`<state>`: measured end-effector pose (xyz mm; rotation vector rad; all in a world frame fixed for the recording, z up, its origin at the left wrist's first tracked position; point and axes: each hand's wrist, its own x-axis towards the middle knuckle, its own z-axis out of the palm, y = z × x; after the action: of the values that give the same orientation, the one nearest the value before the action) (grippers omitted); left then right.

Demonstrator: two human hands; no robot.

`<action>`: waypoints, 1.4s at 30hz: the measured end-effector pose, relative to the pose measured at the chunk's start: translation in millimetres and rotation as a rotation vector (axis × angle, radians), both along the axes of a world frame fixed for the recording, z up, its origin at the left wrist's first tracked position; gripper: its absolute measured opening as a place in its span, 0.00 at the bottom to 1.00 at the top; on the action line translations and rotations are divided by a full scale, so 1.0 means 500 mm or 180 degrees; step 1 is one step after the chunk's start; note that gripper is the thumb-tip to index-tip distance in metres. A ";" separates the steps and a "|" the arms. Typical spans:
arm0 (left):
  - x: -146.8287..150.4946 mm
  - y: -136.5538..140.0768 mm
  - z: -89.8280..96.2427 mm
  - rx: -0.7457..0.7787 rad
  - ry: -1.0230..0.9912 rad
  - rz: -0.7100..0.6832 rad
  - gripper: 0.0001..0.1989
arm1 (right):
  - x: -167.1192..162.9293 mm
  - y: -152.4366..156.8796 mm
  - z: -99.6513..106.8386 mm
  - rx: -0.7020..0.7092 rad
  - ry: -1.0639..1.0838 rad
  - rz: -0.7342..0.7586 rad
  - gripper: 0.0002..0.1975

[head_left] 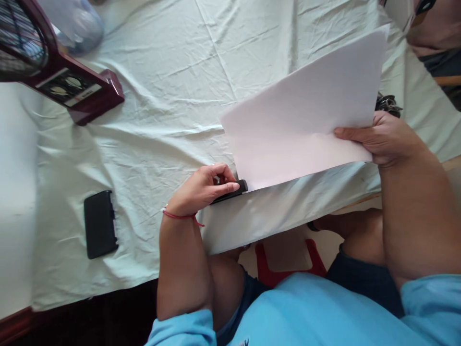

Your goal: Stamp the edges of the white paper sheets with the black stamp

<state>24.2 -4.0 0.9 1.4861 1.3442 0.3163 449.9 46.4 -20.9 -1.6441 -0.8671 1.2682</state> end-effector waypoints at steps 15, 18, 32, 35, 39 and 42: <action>-0.010 -0.012 -0.024 0.0007 -0.0326 0.0224 0.22 | -0.047 0.021 -0.016 0.0715 0.0307 -0.0219 0.22; -0.013 -0.002 -0.050 0.0527 -0.0666 0.1188 0.23 | -0.065 0.027 -0.022 0.0971 0.0458 -0.0335 0.28; 0.003 0.028 -0.102 0.0572 -0.1141 0.2513 0.23 | -0.135 0.040 -0.056 0.0935 0.0238 -0.0080 0.25; 0.008 0.030 -0.095 0.0567 -0.1217 0.2543 0.27 | -0.144 0.048 -0.066 0.0866 0.0178 -0.0126 0.23; 0.011 0.030 -0.080 0.0392 -0.1471 0.2479 0.29 | -0.161 0.054 -0.061 0.0893 0.0368 -0.0359 0.20; 0.012 0.026 -0.075 0.0315 -0.1455 0.2610 0.33 | -0.171 0.054 -0.055 0.0925 0.0530 -0.0392 0.18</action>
<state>30.2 9.2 -36.4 0.7887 1.5014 1.1794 364.2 73.3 -48.6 -1.3228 -0.7939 1.1185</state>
